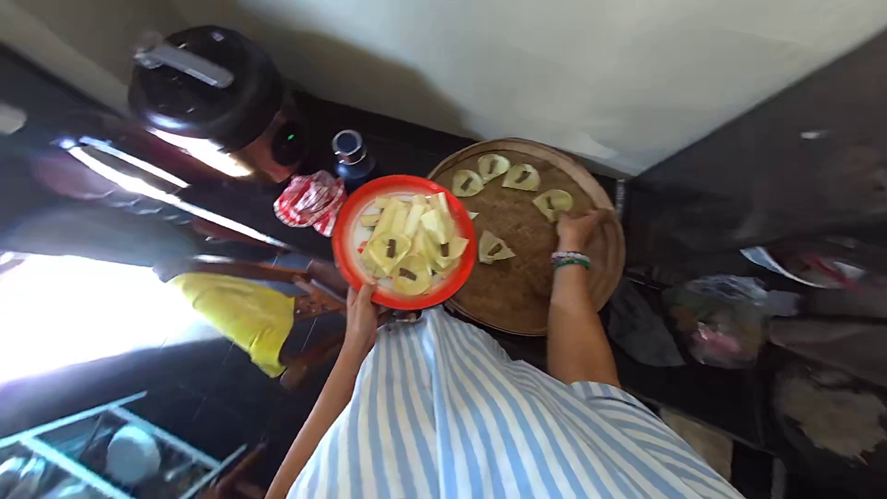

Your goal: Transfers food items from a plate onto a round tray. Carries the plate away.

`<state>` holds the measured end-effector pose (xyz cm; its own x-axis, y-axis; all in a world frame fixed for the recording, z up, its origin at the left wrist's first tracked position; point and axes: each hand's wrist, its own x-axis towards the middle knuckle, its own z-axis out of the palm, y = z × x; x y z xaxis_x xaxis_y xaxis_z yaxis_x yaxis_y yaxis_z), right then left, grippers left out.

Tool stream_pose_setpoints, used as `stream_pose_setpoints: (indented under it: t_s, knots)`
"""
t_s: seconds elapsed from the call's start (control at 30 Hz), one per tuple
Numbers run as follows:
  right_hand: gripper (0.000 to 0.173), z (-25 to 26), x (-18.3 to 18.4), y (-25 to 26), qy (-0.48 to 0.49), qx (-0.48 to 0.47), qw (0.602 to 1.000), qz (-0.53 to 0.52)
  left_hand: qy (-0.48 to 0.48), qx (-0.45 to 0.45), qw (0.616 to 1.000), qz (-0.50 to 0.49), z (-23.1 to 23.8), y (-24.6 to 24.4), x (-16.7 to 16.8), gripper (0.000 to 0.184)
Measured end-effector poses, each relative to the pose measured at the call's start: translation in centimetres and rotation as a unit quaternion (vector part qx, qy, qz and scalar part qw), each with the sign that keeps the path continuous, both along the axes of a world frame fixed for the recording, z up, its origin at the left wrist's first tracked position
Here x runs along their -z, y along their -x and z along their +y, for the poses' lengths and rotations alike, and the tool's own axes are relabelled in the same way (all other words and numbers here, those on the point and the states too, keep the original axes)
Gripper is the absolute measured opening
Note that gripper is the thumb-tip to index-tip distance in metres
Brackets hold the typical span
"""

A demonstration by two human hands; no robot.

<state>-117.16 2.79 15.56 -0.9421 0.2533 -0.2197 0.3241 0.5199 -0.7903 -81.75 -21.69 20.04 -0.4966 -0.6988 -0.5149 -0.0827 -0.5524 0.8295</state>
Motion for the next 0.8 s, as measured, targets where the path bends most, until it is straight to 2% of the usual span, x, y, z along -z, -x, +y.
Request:
stream_pose_setpoints:
  t_s: [0.03, 0.1, 0.13, 0.2, 0.27, 0.3, 0.37, 0.43, 0.5, 0.6, 0.7, 0.8]
  knots:
    - [0.073, -0.2, -1.1, -0.8, 0.005, -0.035, 0.999, 0.030, -0.002, 0.004, 1.000, 0.003, 0.0, 0.2, 0.1, 0.033]
    - [0.065, -1.9, -4.0, -3.8, -0.007, -0.182, 0.980, 0.080, -0.004, 0.014, 1.000, 0.012, -0.1, 0.4, 0.4, 0.035]
    - [0.057, -3.3, -5.5, -5.8, -0.004, -0.281, 0.954, 0.102, -0.003, 0.019, 1.000, 0.012, -0.1, 0.4, 0.5, 0.036]
    - [0.038, -7.4, -8.2, -9.1, -0.005, -0.455, 0.877, 0.156, 0.002, 0.031, 0.999, 0.013, -0.1, 0.5, 0.6, 0.038]
    - [0.031, -11.3, -9.3, -12.1, -0.045, -0.549, 0.812, 0.194, 0.007, 0.037, 0.999, 0.016, 0.1, 0.6, 0.8, 0.036]
    - [0.031, -12.9, -9.3, -13.4, -0.070, -0.571, 0.793, 0.202, 0.010, 0.037, 0.999, 0.018, 0.2, 0.5, 0.9, 0.034]
    - [0.033, -15.2, -9.5, -15.5, -0.107, -0.582, 0.785, 0.184, 0.014, 0.032, 0.999, 0.025, 0.3, 0.6, 0.9, 0.034]
    - [0.022, -15.9, -10.3, -16.6, -0.095, -0.560, 0.807, 0.158, 0.016, 0.025, 0.999, 0.021, 0.5, 0.9, 1.0, 0.035]
    - [0.015, -15.6, -10.9, -16.1, -0.056, -0.523, 0.830, 0.184, 0.015, 0.016, 1.000, 0.015, 0.7, 0.9, 1.0, 0.037]
    - [0.021, -15.0, -11.4, -9.9, -0.052, -0.478, 0.854, 0.199, 0.018, 0.008, 1.000, 0.012, 0.4, 0.2, 1.0, 0.040]
    - [0.022, -11.5, -11.7, -3.4, -0.119, -0.410, 0.880, 0.206, 0.017, -0.010, 1.000, 0.006, 0.2, -0.6, 0.8, 0.036]
    - [0.021, -8.7, -7.9, 0.7, -0.180, -0.360, 0.904, 0.143, 0.017, -0.026, 1.000, 0.001, 0.0, -1.3, 0.6, 0.034]
